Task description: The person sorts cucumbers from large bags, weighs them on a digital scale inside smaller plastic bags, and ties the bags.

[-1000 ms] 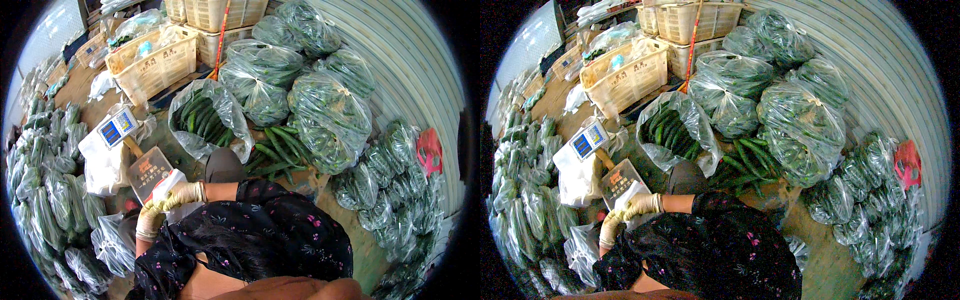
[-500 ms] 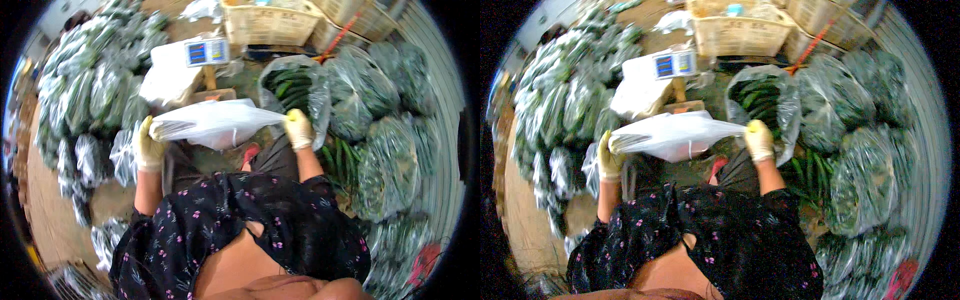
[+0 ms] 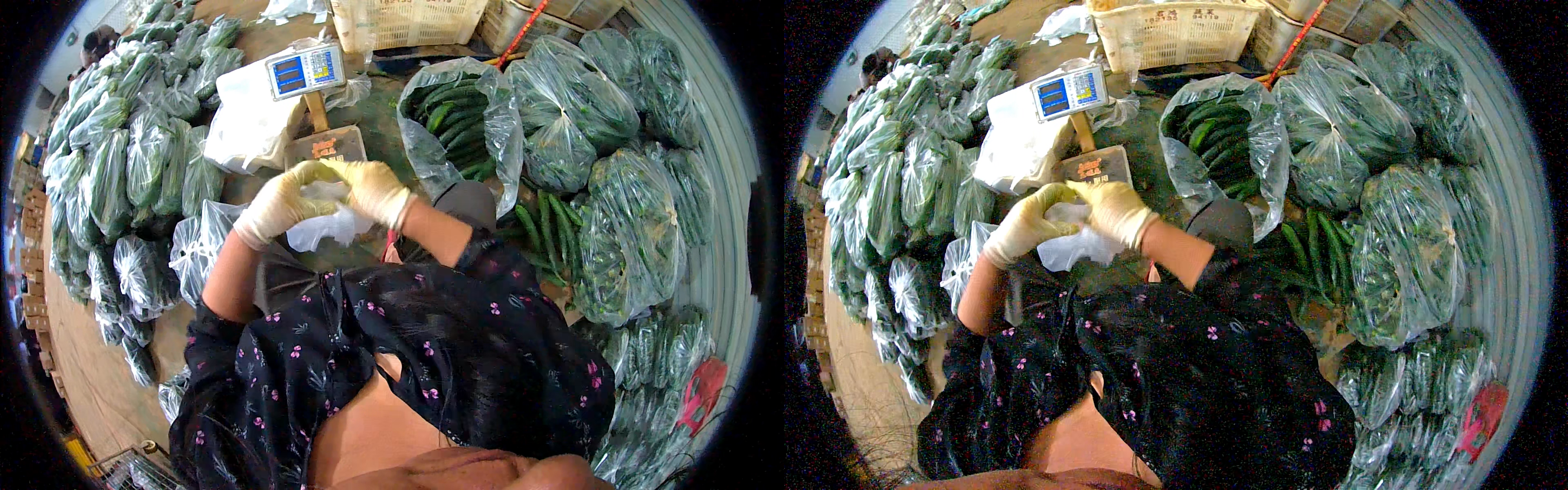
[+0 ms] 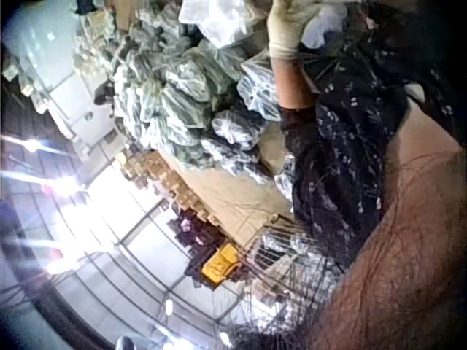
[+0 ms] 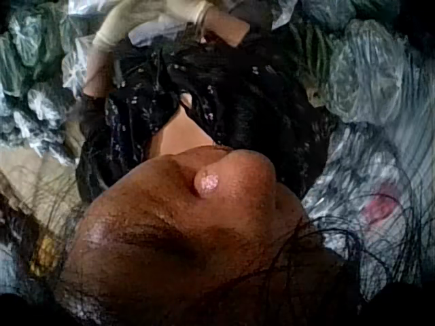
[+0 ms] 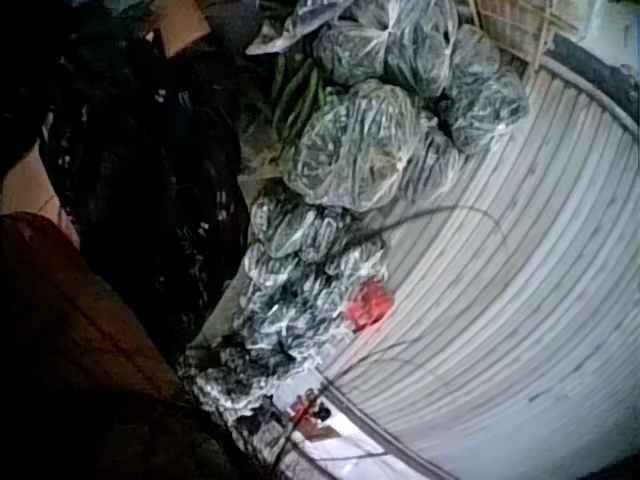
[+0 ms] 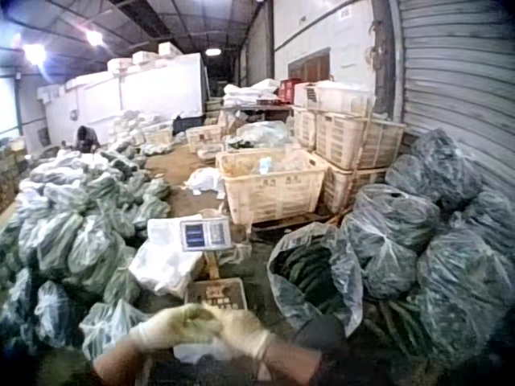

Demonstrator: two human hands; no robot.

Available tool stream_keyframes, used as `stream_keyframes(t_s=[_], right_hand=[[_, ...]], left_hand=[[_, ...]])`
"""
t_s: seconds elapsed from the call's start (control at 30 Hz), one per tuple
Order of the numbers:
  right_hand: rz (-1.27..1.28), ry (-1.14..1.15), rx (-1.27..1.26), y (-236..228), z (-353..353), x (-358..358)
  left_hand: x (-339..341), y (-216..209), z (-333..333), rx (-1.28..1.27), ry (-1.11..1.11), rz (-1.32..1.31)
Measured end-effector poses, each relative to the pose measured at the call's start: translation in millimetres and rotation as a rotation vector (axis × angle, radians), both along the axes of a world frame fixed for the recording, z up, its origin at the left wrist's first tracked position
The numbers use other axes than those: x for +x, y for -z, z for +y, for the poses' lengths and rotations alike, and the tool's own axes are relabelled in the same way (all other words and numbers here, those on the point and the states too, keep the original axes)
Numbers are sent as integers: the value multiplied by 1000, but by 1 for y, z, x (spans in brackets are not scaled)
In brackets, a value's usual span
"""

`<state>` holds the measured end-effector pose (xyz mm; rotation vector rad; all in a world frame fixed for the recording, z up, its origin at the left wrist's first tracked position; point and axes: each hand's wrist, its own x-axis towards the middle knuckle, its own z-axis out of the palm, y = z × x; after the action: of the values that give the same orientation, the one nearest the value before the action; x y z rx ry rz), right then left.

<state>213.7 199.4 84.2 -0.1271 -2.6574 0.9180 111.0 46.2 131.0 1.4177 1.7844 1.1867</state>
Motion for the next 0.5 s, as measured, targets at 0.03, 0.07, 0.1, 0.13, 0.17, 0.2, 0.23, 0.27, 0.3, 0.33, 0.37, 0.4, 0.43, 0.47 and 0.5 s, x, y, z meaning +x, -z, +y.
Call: stream_keyframes(t_s=[0.03,0.07,0.1,0.13,0.17,0.2,0.23,0.27,0.3,0.33,0.37,0.4,0.43,0.47,0.5], right_hand=[[-64,67,3,13,15,-6],[-130,136,12,22,36,-7],[-212,279,67,31,58,-7],[-288,418,112,37,78,-3],[-285,475,124,42,94,-1],[-283,532,131,48,107,4],[-271,559,122,52,115,10],[-260,570,112,53,118,10],[-283,537,57,47,116,11],[-304,493,3,42,111,10],[-363,454,-16,43,109,6],[-431,427,-24,47,108,3],[-438,354,-75,49,102,-3],[-449,291,-121,49,98,-6],[-415,243,-191,53,95,-12]], left_hand=[[-23,24,-6,-245,-205,389],[-51,45,-20,-487,-409,774],[-72,58,-40,-486,-531,780],[-86,62,-60,-492,-654,792],[-91,66,-80,-506,-722,829],[-94,67,-98,-525,-786,871],[-83,58,-99,-371,-757,808],[-73,57,-97,-266,-655,812],[-67,58,-85,-145,-550,860],[-54,49,-68,-191,-482,822],[-51,56,-52,-74,-485,845],[-43,59,-38,-5,-515,744],[-42,67,-33,-19,-561,658],[-45,83,-33,23,-626,653],[-48,99,-31,-2,-677,652]])
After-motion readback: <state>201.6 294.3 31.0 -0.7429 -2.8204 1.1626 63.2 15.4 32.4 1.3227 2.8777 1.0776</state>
